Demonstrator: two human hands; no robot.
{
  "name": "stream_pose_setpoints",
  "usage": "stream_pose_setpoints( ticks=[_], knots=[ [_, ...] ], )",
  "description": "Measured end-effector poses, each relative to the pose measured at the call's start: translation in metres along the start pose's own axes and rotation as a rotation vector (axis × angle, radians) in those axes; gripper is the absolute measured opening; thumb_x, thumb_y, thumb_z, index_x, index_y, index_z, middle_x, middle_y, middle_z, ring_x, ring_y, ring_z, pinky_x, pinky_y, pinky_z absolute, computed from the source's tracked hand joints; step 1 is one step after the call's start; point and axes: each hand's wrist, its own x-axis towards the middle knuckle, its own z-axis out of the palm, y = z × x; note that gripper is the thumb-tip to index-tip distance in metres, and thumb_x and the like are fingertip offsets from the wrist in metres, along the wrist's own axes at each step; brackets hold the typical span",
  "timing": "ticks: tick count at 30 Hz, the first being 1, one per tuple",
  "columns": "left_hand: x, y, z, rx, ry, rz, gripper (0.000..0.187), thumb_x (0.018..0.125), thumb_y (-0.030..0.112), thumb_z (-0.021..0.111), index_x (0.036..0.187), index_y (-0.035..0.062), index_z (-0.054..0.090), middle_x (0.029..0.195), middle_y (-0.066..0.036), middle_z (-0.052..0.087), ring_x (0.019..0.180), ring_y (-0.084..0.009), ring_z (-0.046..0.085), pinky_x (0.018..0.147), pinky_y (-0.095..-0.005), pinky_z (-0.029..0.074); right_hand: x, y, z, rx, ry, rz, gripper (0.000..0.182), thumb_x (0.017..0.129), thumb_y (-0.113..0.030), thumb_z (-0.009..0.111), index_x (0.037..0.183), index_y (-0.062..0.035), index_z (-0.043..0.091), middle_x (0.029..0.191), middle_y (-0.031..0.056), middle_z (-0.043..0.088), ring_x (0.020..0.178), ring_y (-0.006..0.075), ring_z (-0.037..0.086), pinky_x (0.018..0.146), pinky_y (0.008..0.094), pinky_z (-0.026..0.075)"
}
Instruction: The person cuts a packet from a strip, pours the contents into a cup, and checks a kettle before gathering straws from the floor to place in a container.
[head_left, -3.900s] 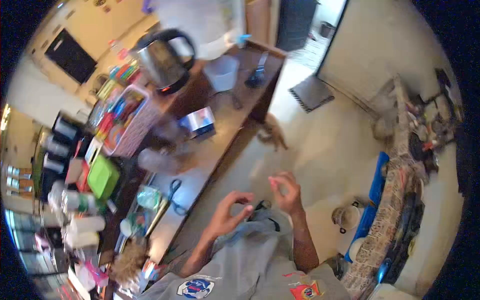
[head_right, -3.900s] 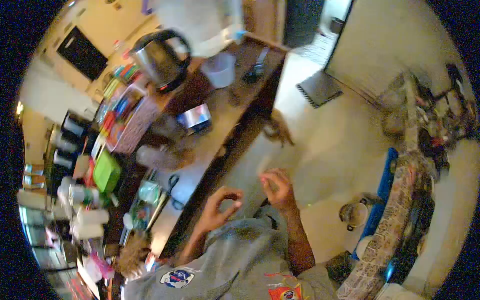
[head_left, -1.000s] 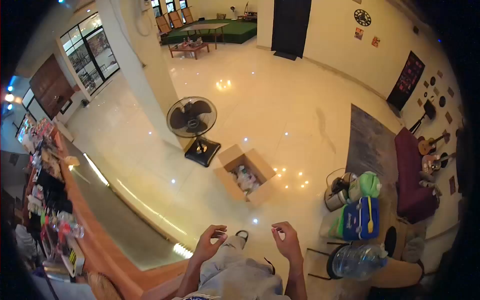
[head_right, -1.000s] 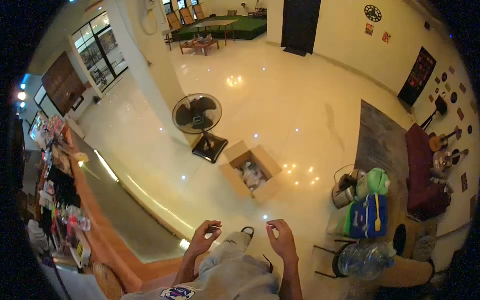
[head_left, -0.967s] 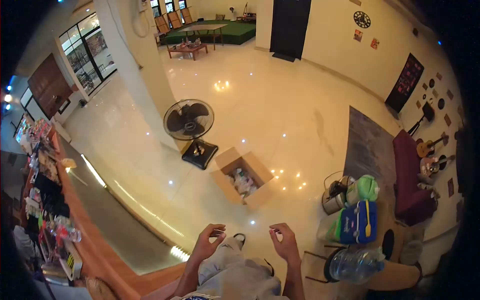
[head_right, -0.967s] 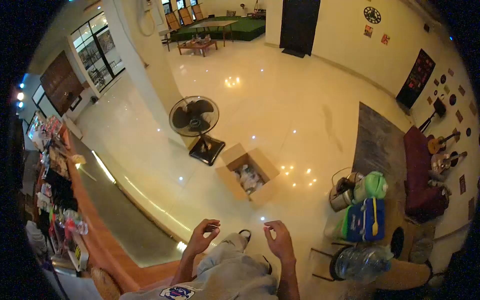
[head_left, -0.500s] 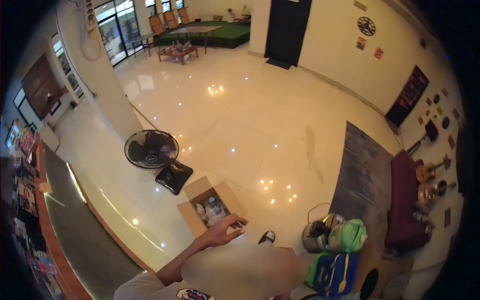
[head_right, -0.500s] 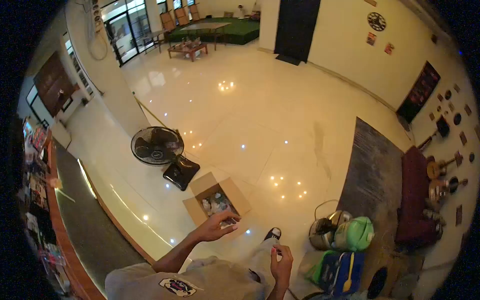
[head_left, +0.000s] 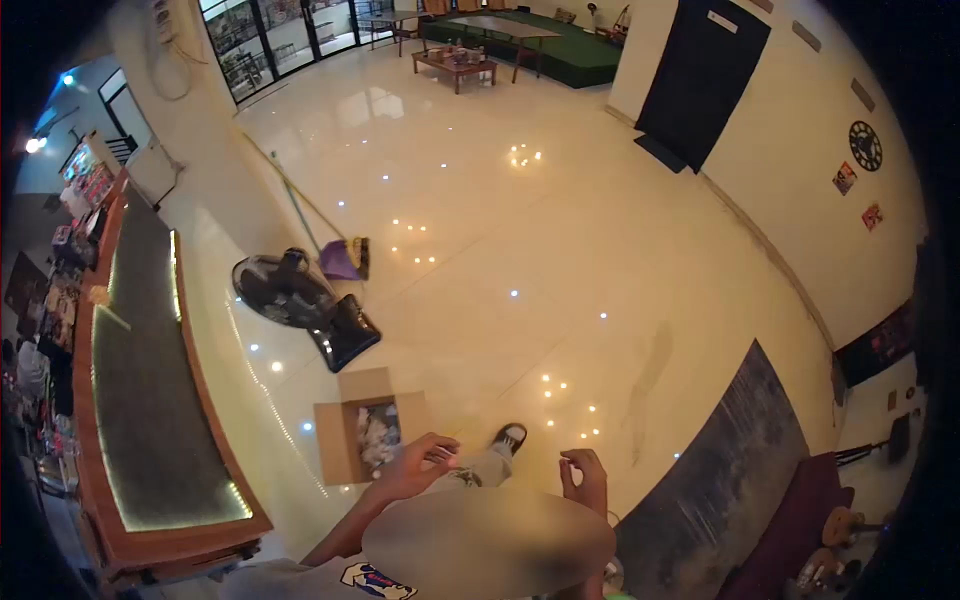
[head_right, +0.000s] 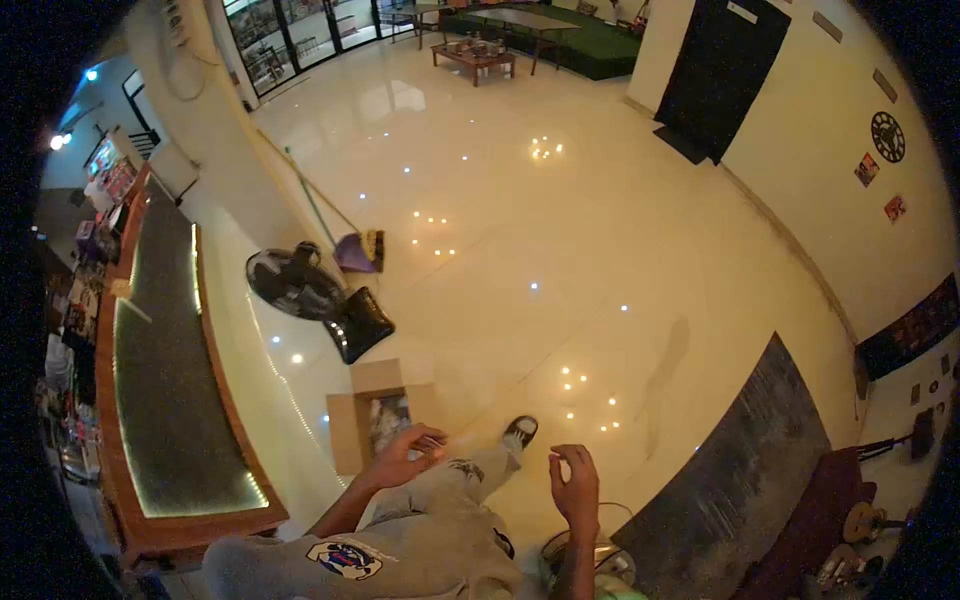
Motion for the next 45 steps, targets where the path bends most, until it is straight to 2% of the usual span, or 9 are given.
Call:
stream_pose_setpoints(
  ticks=[6,13,16,23,28,35,39,42,45],
  knots=[
    [0.211,0.023,0.019,-0.166,0.094,0.084,0.031,0.096,0.018,0.066,0.123,0.0033,0.060,0.113,-0.009,0.066,0.098,-0.0181,0.066,0.086,-0.0338,0.054,0.188,0.043,-0.020,0.025,-0.008,0.006,0.011,0.091,-0.005,0.066,0.101,0.0001,0.066,0.097,0.0137,0.066,0.087,0.0250,0.066,0.077,0.0343,0.055],
    [0.478,0.157,-0.008,0.057,0.102,0.317,0.025,0.095,0.009,0.066,0.119,0.0035,0.062,0.109,-0.008,0.063,0.102,-0.0172,0.063,0.092,-0.0332,0.051,0.400,0.108,-0.057,0.082,0.030,0.076,0.011,0.092,-0.005,0.064,0.101,0.0007,0.067,0.096,0.0137,0.067,0.086,0.0241,0.067,0.078,0.0332,0.054],
    [0.581,0.185,-0.010,-0.108,0.030,0.403,0.025,0.094,0.008,0.067,0.118,0.0037,0.062,0.107,-0.007,0.063,0.101,-0.0176,0.064,0.091,-0.0331,0.052,0.483,0.139,-0.076,0.107,-0.008,0.092,0.012,0.092,-0.009,0.065,0.100,0.0002,0.067,0.097,0.0141,0.067,0.086,0.0269,0.067,0.078,0.0359,0.054],
    [0.806,0.195,-0.006,-0.010,0.020,0.336,0.027,0.095,0.013,0.067,0.119,0.0034,0.062,0.112,-0.009,0.063,0.100,-0.0185,0.065,0.090,-0.0327,0.052,0.702,0.237,-0.085,0.107,0.021,0.127,0.013,0.092,-0.008,0.065,0.103,-0.0001,0.067,0.096,0.0142,0.068,0.088,0.0260,0.068,0.079,0.0357,0.054],
    [0.943,0.228,-0.028,0.182,0.137,0.174,0.032,0.095,0.021,0.067,0.122,0.0043,0.062,0.113,-0.012,0.061,0.107,-0.0233,0.062,0.094,-0.0361,0.050,0.916,0.246,-0.112,-0.061,-0.124,-0.049,0.048,0.091,-0.015,0.067,0.136,-0.0082,0.052,0.135,0.0169,0.053,0.125,0.0354,0.049,0.105,0.0430,0.043],
    [1.138,0.237,-0.094,0.101,0.387,0.095,0.031,0.093,0.018,0.068,0.120,0.0037,0.061,0.112,-0.013,0.062,0.103,-0.0248,0.064,0.091,-0.0369,0.052,1.218,0.271,-0.101,-0.131,-0.216,-0.286,0.052,0.090,-0.015,0.069,0.138,-0.0075,0.051,0.145,0.0167,0.044,0.132,0.0366,0.043,0.108,0.0454,0.042],
    [1.276,0.231,-0.131,0.048,0.448,0.086,0.029,0.093,0.017,0.068,0.119,0.0051,0.062,0.112,-0.012,0.062,0.103,-0.0246,0.065,0.088,-0.0363,0.053,1.355,0.291,-0.087,-0.088,-0.237,-0.243,0.057,0.092,-0.016,0.068,0.143,-0.0081,0.046,0.149,0.0164,0.042,0.137,0.0361,0.038,0.111,0.0452,0.038],
    [1.405,0.264,-0.168,0.232,0.383,0.139,0.029,0.094,0.018,0.067,0.119,0.0040,0.062,0.114,-0.013,0.062,0.102,-0.0251,0.066,0.088,-0.0381,0.054,1.456,0.315,-0.083,-0.102,-0.236,-0.166,0.063,0.093,-0.017,0.066,0.148,-0.0079,0.039,0.153,0.0177,0.036,0.140,0.0358,0.035,0.114,0.0436,0.035],
    [1.534,0.316,-0.198,0.176,0.317,0.179,0.029,0.094,0.018,0.067,0.119,0.0042,0.062,0.113,-0.012,0.062,0.102,-0.0241,0.064,0.090,-0.0371,0.053,1.542,0.338,-0.090,-0.096,-0.231,-0.083,0.072,0.092,-0.018,0.067,0.152,-0.0049,0.030,0.154,0.0207,0.033,0.143,0.0358,0.032,0.115,0.0427,0.033]
  ],
)
